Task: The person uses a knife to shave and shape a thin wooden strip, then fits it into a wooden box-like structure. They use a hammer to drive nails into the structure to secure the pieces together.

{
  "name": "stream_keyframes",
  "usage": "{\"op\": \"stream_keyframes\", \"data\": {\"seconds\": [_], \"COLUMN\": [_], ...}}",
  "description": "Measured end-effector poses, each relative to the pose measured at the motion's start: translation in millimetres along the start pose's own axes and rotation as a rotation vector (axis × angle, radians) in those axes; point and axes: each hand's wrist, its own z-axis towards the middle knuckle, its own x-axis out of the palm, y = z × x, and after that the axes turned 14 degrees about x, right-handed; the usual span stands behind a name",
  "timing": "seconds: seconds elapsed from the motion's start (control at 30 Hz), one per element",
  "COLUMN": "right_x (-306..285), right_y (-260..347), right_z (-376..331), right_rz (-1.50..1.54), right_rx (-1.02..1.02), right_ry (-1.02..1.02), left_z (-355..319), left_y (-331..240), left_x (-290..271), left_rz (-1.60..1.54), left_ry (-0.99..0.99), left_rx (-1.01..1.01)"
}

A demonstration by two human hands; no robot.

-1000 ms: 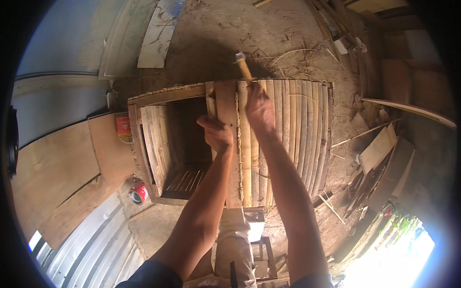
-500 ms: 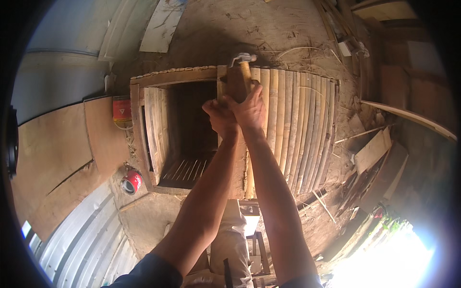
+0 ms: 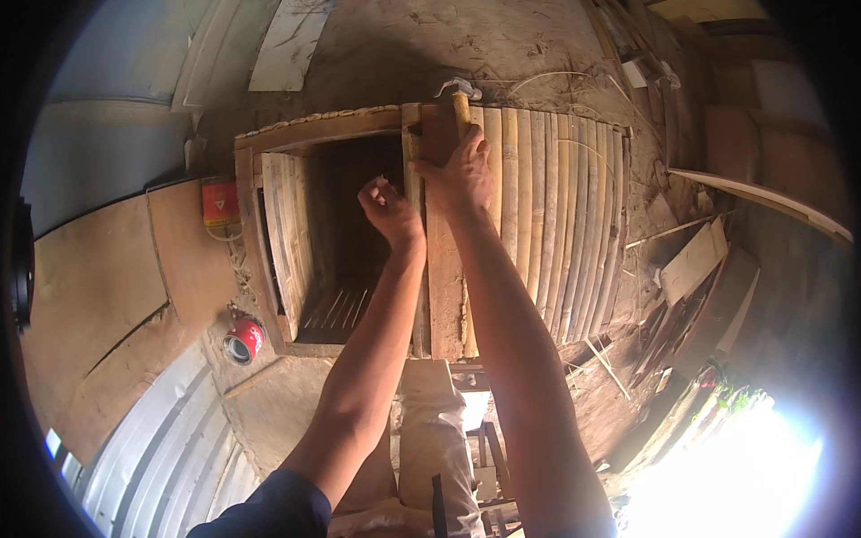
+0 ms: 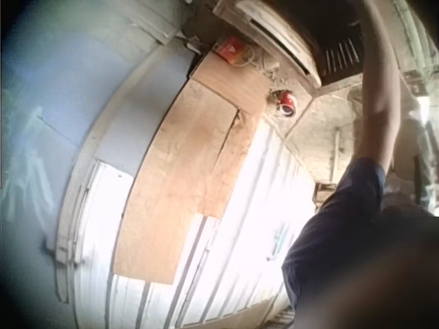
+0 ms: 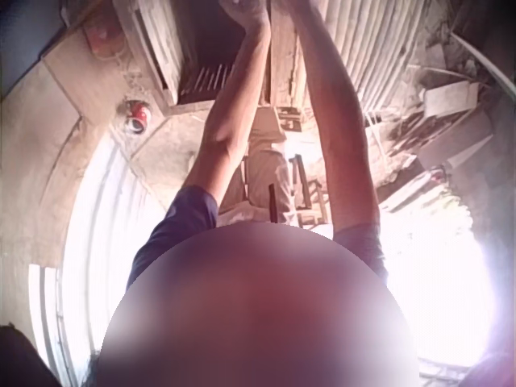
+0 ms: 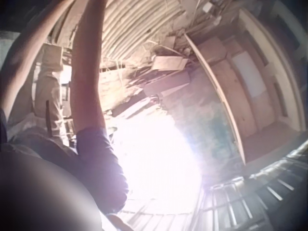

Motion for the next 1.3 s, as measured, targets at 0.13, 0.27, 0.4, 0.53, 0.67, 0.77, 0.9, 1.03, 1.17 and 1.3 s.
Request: {"op": "stream_keyframes", "data": {"seconds": [0.13,0.27,0.4,0.53,0.67,0.77,0.9,1.03,1.17,1.3], "right_x": [-1,-5,-9,-11,-12,-12,-11,-9,-9,-10], "right_y": [3,7,11,13,12,11,10,9,8,7], "right_z": [-4,-4,-5,-6,-7,-8,-7,-4,-2,-1], "right_rz": [-0.023,-0.024,-0.045,-0.050,-0.039,-0.019,-0.028,-0.022,-0.025,-0.008], "right_rx": [0.015,0.052,0.070,0.073,0.076,0.058,0.049,0.058,0.061,0.056], "right_ry": [-0.030,0.011,0.003,0.009,0.004,0.005,-0.005,0.006,0.012,0.020], "left_z": [37,80,96,99,102,105,111,113,113,110], "left_y": [-11,-36,-53,-57,-57,-60,-63,-53,-34,-22], "left_x": [-10,-7,1,9,14,15,15,27,41,48], "left_rz": [-0.168,-0.141,-0.192,-0.179,-0.261,-0.377,-0.331,-0.133,-0.060,-0.005], "left_ry": [0.171,0.359,0.424,0.459,0.397,0.415,0.574,0.616,0.616,0.581], "left_rx": [-0.149,-0.133,-0.242,-0.301,-0.389,-0.406,-0.451,-0.206,0.249,0.320]}}
